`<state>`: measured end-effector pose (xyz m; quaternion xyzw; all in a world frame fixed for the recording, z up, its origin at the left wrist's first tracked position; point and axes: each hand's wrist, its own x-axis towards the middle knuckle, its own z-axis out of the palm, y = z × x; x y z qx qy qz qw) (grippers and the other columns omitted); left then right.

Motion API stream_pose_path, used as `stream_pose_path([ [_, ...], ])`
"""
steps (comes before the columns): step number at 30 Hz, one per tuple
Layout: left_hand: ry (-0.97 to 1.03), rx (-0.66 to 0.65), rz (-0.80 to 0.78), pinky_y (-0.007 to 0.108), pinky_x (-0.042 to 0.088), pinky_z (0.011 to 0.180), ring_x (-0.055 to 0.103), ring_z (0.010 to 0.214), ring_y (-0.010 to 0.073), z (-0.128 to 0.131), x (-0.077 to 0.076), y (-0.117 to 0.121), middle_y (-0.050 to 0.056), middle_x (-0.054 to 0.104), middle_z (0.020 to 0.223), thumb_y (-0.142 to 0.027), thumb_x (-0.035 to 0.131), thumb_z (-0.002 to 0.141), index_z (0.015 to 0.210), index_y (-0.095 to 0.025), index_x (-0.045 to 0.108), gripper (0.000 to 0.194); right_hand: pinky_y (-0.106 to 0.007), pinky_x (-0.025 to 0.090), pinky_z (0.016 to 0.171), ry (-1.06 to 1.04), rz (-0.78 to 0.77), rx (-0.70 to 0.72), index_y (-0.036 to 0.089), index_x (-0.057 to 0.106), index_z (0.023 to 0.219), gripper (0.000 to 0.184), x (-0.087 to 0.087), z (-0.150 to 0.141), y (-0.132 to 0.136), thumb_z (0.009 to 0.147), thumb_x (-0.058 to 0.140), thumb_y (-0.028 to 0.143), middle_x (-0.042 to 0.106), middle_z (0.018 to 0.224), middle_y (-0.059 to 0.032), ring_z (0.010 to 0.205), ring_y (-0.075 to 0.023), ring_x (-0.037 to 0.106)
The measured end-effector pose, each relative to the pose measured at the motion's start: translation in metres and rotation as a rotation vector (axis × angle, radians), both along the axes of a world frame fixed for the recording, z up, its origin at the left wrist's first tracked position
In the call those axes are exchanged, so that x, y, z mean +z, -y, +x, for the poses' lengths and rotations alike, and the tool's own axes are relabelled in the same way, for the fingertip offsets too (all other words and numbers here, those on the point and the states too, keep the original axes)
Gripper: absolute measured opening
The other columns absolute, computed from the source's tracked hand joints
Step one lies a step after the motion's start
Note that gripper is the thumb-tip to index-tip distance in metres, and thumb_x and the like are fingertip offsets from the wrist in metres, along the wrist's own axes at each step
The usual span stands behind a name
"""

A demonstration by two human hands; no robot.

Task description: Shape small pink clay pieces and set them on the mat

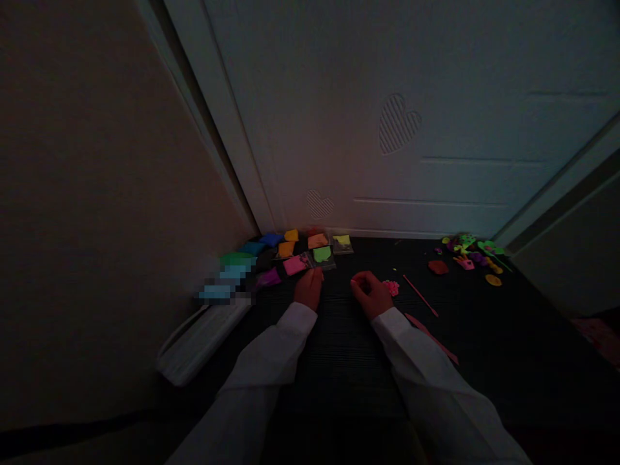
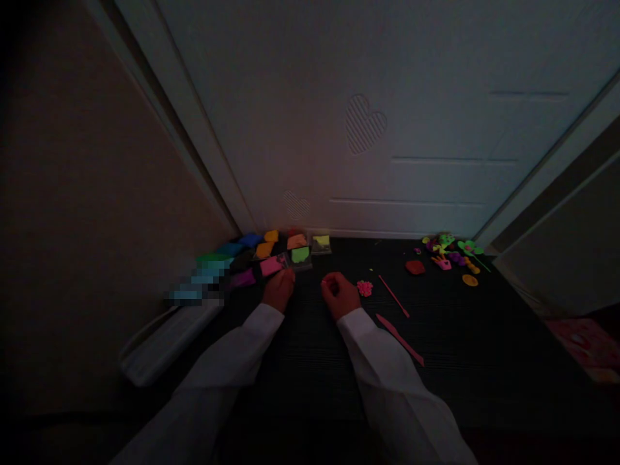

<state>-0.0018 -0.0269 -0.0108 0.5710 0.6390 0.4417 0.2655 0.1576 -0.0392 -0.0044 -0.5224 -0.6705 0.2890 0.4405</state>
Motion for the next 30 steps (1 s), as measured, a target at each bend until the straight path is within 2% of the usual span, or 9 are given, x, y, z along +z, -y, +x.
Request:
stream_pose_path([
  [5, -0.228, -0.143, 0.073, 0.021, 0.038, 0.055, 0.048, 0.058, 0.0096, 0.001, -0.002, 0.002, -0.001, 0.052, 0.062, -0.034, 0.026, 0.077, 0.083, -0.017, 0.05, 0.03, -0.021, 0.04, 0.054, 0.001, -0.014, 0.003, 0.018, 0.05, 0.078, 0.017, 0.0, -0.001, 0.001, 0.071, 0.044, 0.032, 0.053, 0.064, 0.0004, 0.058, -0.0101, 0.05],
  [8, -0.472, -0.295, 0.158, 0.026, 0.038, 0.073, 0.05, 0.082, 0.0129, 0.007, -0.002, 0.008, 0.004, 0.056, 0.086, -0.034, 0.031, 0.077, 0.094, -0.017, 0.048, 0.03, -0.022, 0.04, 0.054, -0.027, -0.017, -0.013, 0.018, 0.05, 0.078, 0.018, 0.001, -0.001, 0.0, 0.07, 0.044, 0.033, 0.054, 0.065, -0.0003, 0.058, -0.0105, 0.05],
  [11, -0.754, -0.436, 0.214, 0.033, 0.024, 0.091, 0.032, 0.111, 0.0177, 0.014, -0.002, 0.016, 0.006, 0.041, 0.117, -0.037, 0.031, 0.076, 0.112, -0.019, 0.038, 0.041, -0.022, 0.041, 0.054, -0.051, -0.013, -0.028, 0.017, 0.05, 0.078, 0.02, 0.003, -0.001, 0.0, 0.07, 0.044, 0.034, 0.054, 0.066, -0.001, 0.058, -0.011, 0.051],
  [14, -0.91, -0.494, 0.19, 0.038, 0.016, 0.095, 0.02, 0.117, 0.0196, 0.018, -0.002, 0.024, 0.006, 0.028, 0.127, -0.045, 0.025, 0.076, 0.121, -0.019, 0.026, 0.052, -0.023, 0.041, 0.054, -0.066, -0.007, -0.063, 0.017, 0.051, 0.08, 0.022, 0.004, 0.0, -0.001, 0.07, 0.044, 0.035, 0.055, 0.067, -0.0015, 0.059, -0.0112, 0.051],
  [20, -0.976, -0.543, 0.18, 0.04, 0.012, 0.095, 0.015, 0.119, 0.0208, 0.011, 0.003, 0.043, 0.006, 0.022, 0.13, -0.049, 0.019, 0.076, 0.123, -0.02, 0.022, 0.055, -0.023, 0.041, 0.055, -0.029, 0.005, -0.03, 0.017, 0.051, 0.091, 0.027, 0.002, 0.001, 0.0, 0.071, 0.043, 0.033, 0.055, 0.066, -0.0012, 0.059, -0.0114, 0.051],
  [25, -0.973, -0.571, 0.17, 0.04, 0.013, 0.096, 0.016, 0.119, 0.0203, 0.006, 0.008, 0.06, 0.006, 0.023, 0.13, -0.048, 0.02, 0.076, 0.123, -0.02, 0.021, 0.054, -0.024, 0.042, 0.057, -0.001, 0.014, -0.011, 0.016, 0.054, 0.087, 0.025, 0.0, 0.0, 0.001, 0.072, 0.041, 0.032, 0.057, 0.07, -0.0026, 0.063, -0.0124, 0.052],
  [30, -0.955, -0.573, 0.169, 0.037, 0.015, 0.095, 0.018, 0.118, 0.0188, 0.002, 0.009, 0.064, 0.004, 0.025, 0.129, -0.048, 0.022, 0.076, 0.122, -0.021, 0.024, 0.053, -0.026, 0.042, 0.059, 0.016, 0.004, 0.005, 0.017, 0.054, 0.087, 0.025, -0.001, 0.001, 0.001, 0.072, 0.041, 0.032, 0.057, 0.072, -0.003, 0.065, -0.0133, 0.052],
])
